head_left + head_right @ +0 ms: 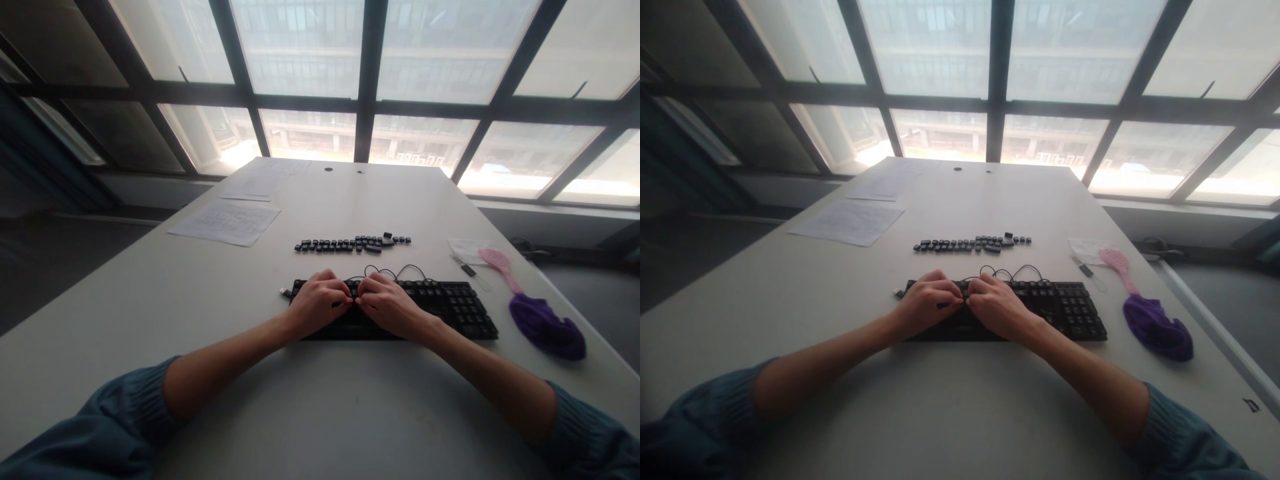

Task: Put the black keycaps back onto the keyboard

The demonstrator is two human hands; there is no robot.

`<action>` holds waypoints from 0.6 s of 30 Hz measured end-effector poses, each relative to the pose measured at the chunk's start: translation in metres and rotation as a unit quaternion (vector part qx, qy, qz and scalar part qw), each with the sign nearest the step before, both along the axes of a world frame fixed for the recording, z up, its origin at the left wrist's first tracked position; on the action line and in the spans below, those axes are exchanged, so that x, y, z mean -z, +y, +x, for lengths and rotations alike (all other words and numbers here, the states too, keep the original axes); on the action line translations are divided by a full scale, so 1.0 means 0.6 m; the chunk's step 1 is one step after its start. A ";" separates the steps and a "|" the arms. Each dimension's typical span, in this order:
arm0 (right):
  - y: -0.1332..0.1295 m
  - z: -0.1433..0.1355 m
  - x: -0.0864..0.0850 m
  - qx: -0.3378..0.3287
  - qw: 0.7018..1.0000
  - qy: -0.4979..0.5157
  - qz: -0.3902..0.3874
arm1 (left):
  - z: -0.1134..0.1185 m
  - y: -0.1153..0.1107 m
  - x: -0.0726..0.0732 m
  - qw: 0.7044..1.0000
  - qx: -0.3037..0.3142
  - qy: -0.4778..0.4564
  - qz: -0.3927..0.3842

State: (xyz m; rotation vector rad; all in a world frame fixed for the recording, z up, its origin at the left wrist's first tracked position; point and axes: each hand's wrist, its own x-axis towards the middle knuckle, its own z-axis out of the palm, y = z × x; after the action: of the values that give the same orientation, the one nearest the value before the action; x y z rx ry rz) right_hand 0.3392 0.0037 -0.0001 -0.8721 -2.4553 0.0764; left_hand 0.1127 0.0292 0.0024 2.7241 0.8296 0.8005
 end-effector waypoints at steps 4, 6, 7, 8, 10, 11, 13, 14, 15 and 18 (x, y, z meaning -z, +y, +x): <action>0.001 0.005 0.004 0.014 0.999 0.009 -0.039 | -0.002 0.002 0.000 1.000 -0.010 -0.005 0.001; 0.001 0.007 0.003 0.021 0.998 0.011 -0.053 | -0.003 0.004 0.000 1.000 -0.004 -0.007 -0.003; 0.000 0.008 0.003 0.022 0.998 0.012 -0.057 | -0.003 0.005 0.000 1.000 0.000 -0.009 -0.006; 0.000 0.008 0.002 0.024 0.998 0.013 -0.059 | -0.003 0.005 0.000 1.000 0.003 -0.011 -0.010; -0.001 0.007 0.001 0.025 0.998 0.015 -0.056 | -0.003 0.005 0.000 1.000 0.006 -0.019 -0.019; -0.002 0.007 0.001 0.026 0.998 0.017 -0.053 | -0.002 0.005 0.000 0.999 0.007 -0.024 -0.024; -0.002 0.006 0.002 0.027 0.998 0.018 -0.047 | -0.001 0.005 0.000 0.999 0.012 -0.031 -0.030; -0.003 0.005 0.002 0.027 0.998 0.018 -0.046 | -0.001 0.004 0.000 0.999 0.015 -0.031 -0.030; -0.003 0.005 0.003 0.027 0.998 0.018 -0.045 | -0.001 0.004 -0.001 0.999 0.017 -0.028 -0.028; -0.003 0.005 0.004 0.027 0.999 0.019 -0.041 | -0.001 0.003 -0.003 1.000 0.012 -0.007 -0.014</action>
State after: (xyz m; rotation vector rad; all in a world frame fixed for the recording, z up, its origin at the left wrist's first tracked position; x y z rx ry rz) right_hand 0.3422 0.0021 -0.0025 -0.9626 -2.4068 0.1747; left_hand 0.1119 0.0308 0.0040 2.6949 0.7977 0.7964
